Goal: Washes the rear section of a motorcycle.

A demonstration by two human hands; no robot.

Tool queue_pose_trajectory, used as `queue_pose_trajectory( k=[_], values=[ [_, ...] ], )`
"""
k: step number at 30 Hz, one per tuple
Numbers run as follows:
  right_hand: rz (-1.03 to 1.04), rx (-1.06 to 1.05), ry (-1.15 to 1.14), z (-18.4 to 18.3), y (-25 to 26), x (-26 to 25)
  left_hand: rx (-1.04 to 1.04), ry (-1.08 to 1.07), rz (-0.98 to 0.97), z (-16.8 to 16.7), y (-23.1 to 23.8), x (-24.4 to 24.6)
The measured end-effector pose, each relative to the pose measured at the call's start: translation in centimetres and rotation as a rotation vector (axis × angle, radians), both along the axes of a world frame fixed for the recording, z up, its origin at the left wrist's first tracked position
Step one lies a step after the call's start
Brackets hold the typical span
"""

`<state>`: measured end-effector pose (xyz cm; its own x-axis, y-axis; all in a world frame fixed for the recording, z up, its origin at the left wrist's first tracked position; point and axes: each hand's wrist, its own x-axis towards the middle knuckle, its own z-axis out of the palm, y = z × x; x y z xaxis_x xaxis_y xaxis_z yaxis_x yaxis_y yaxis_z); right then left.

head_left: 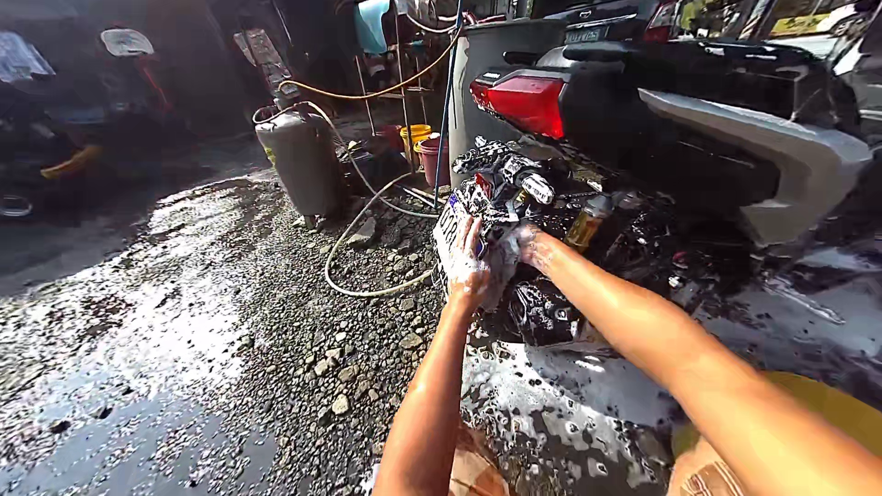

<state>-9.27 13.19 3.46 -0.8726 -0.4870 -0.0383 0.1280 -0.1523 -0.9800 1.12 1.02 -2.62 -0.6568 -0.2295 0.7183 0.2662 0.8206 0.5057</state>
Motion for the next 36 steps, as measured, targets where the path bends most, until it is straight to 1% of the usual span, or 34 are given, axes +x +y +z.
queue_pose_trajectory(
  k=[1,2,3,4,5,6,7,9,11,12,13,14,16,17,19,21,22,25,27,28,29,31,33,34,36],
  values=[
    [-0.051,-0.051,0.019,0.1,1.1,-0.8,0.006,-0.010,-0.018,-0.4,0.0,0.2],
    [-0.101,-0.126,0.026,0.9,2.4,-1.1,0.003,0.010,-0.032,-0.5,-0.1,0.2],
    [-0.135,-0.258,0.022,2.1,3.5,-1.1,0.007,0.038,-0.045,-0.6,-0.1,0.2],
    [-0.126,-0.438,0.001,3.1,3.9,-1.1,0.007,0.052,-0.049,-0.5,-0.1,0.1],
    [-0.070,-0.615,-0.014,3.8,3.8,-0.8,0.005,0.051,-0.041,-0.6,0.0,0.2],
    [-0.024,-0.722,-0.033,4.1,3.2,0.4,0.012,0.041,-0.028,-0.6,0.3,0.5],
    [-0.017,-0.760,-0.048,4.1,2.0,1.8,0.020,0.044,-0.020,-0.6,0.5,0.9],
    [-0.034,-0.697,-0.045,3.8,0.5,3.1,-0.004,0.057,-0.034,-0.6,0.2,0.7],
    [-0.063,-0.624,0.067,3.5,1.0,1.3,-0.042,0.086,-0.044,-0.8,-0.2,0.3],
    [-0.101,-0.589,0.120,4.1,1.6,0.2,-0.055,0.107,-0.047,-0.8,-0.3,0.1],
    [-0.159,-0.540,0.184,4.9,2.5,-1.0,-0.059,0.114,-0.044,-0.8,-0.4,-0.1],
    [-0.246,-0.447,0.259,5.6,3.3,-1.9,-0.055,0.115,-0.044,-0.8,-0.5,-0.3],
    [-0.372,-0.332,0.417,5.0,4.9,-2.5,-0.052,0.092,-0.034,-1.0,-0.5,0.0],
    [-0.419,-0.355,0.432,4.4,5.8,-2.1,-0.058,0.097,-0.031,-1.1,-0.4,0.0],
    [-0.453,-0.494,0.351,4.1,8.0,0.0,-0.060,0.122,-0.015,-1.2,-0.3,-0.3],
    [-0.462,-0.497,0.347,4.4,10.2,2.9,-0.058,0.137,0.018,-1.3,-0.4,-0.5],
    [-0.471,-0.430,0.398,4.8,10.8,4.2,-0.060,0.143,0.034,-1.4,-0.4,-0.6],
    [-0.537,-0.250,0.733,7.8,9.7,5.8,-0.054,0.135,0.039,-1.8,-0.4,-0.6],
    [-0.553,-0.246,0.824,10.4,8.6,6.0,-0.045,0.097,0.051,-1.6,-0.4,-0.4],
    [-0.572,-0.250,0.806,11.1,8.5,5.7,-0.042,0.102,0.057,-1.4,-0.3,-0.1],
    [-0.608,-0.248,0.733,11.1,8.9,5.2,-0.040,0.124,0.077,-1.2,0.0,0.6],
    [-0.742,-0.262,0.564,9.6,11.3,3.8,-0.044,0.197,0.098,-0.8,2.1,3.1],
    [-0.848,-0.356,0.421,7.3,15.9,2.3,-0.087,0.271,-0.001,-0.8,5.3,5.0],
    [-0.848,-0.402,0.374,5.8,18.7,1.7,-0.124,0.249,-0.068,-1.1,6.8,5.4],
    [-0.755,-0.411,0.290,3.1,24.7,1.9,-0.168,0.105,-0.191,-1.4,9.3,4.9]
  ],
)
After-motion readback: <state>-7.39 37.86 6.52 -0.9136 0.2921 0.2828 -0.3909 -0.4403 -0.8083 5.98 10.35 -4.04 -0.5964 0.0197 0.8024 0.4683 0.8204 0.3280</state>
